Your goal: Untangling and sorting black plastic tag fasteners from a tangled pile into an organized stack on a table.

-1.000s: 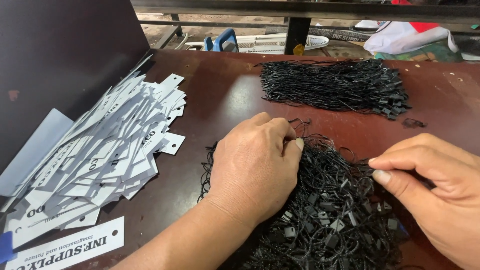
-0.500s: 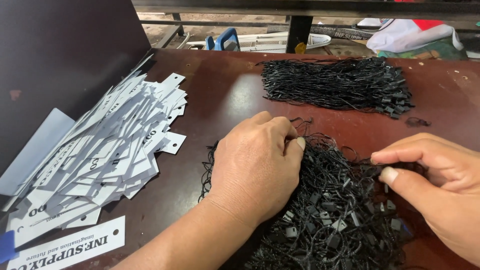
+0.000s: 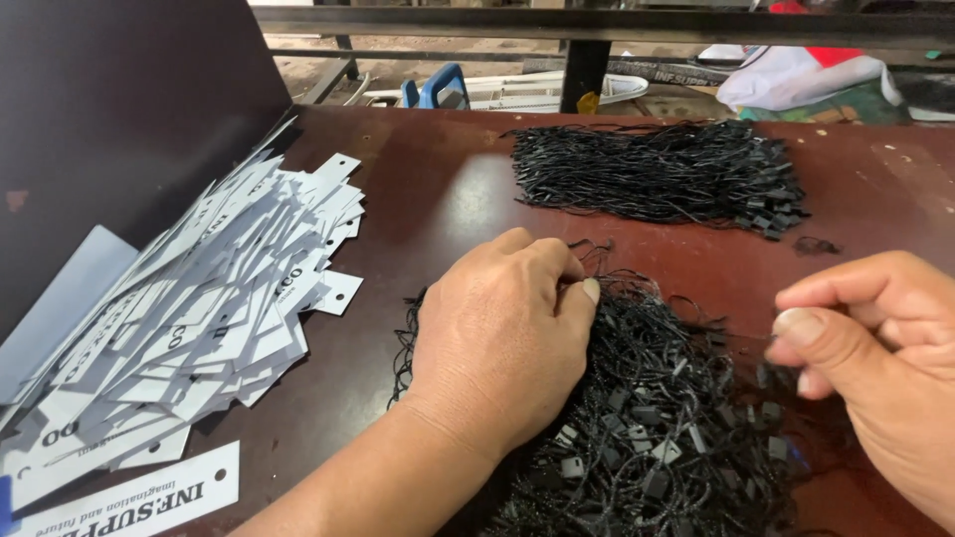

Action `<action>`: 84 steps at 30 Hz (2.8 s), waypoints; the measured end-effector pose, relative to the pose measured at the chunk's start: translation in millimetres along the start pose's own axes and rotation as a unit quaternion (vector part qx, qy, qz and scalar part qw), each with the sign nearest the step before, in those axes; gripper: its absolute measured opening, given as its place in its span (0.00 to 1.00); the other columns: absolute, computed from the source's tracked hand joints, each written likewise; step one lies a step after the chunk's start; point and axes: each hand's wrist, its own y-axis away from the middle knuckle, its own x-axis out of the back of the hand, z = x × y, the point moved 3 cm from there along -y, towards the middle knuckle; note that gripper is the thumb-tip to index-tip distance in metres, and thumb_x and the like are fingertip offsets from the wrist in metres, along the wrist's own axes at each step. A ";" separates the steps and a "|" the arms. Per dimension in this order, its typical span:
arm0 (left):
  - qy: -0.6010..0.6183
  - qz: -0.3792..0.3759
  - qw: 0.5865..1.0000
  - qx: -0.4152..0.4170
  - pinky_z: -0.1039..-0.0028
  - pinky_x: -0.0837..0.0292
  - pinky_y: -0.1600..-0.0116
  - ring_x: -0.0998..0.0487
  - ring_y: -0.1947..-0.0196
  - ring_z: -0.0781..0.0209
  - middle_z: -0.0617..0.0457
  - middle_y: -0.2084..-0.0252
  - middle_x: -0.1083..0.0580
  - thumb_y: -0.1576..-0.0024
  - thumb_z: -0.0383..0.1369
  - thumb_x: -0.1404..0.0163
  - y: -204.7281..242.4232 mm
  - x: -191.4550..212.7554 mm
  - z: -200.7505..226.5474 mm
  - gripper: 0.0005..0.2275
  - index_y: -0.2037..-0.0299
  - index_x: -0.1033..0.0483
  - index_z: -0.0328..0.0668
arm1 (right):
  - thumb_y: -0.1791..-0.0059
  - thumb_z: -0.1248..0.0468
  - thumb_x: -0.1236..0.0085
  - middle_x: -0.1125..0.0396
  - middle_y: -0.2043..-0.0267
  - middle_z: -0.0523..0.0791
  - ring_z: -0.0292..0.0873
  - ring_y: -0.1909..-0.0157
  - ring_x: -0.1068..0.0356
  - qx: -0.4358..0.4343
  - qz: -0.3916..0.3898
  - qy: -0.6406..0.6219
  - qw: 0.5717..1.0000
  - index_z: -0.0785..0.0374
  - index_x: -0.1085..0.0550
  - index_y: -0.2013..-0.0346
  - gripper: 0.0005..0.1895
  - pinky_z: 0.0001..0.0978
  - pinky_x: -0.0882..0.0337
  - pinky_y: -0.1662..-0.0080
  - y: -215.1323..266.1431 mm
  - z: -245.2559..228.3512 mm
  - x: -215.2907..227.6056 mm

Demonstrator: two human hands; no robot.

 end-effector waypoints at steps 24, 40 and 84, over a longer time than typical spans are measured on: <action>0.373 -0.259 0.879 0.145 0.76 0.35 0.68 0.34 0.79 0.67 0.55 0.79 0.27 0.49 0.33 0.47 -4.5 32.7 94.3 0.08 0.62 0.20 0.41 | 0.48 0.77 0.47 0.30 0.65 0.54 0.43 0.73 0.37 -0.053 -0.034 -0.120 0.991 0.69 0.25 0.50 0.12 0.29 0.32 0.68 -47.9 -93.0 6.9; 0.277 -0.147 0.940 0.138 0.74 0.27 0.44 0.19 0.47 0.64 0.57 0.41 0.22 0.57 0.44 0.52 -14.3 26.3 80.2 0.36 0.31 0.32 0.53 | 0.44 0.74 0.51 0.31 0.63 0.56 0.47 0.68 0.37 -0.180 -0.077 -0.206 0.959 0.67 0.29 0.55 0.04 0.32 0.35 0.63 -58.0 -72.5 1.0; 0.144 -0.074 0.962 0.218 0.72 0.35 0.68 0.31 0.77 0.65 0.55 0.77 0.25 0.45 0.32 0.47 -75.4 25.2 -18.8 0.06 0.75 0.26 0.47 | 0.45 0.65 0.44 0.29 0.56 0.42 0.42 0.66 0.29 -0.153 0.063 0.111 0.980 0.61 0.24 0.62 0.03 0.27 0.28 0.58 -71.1 -20.7 11.2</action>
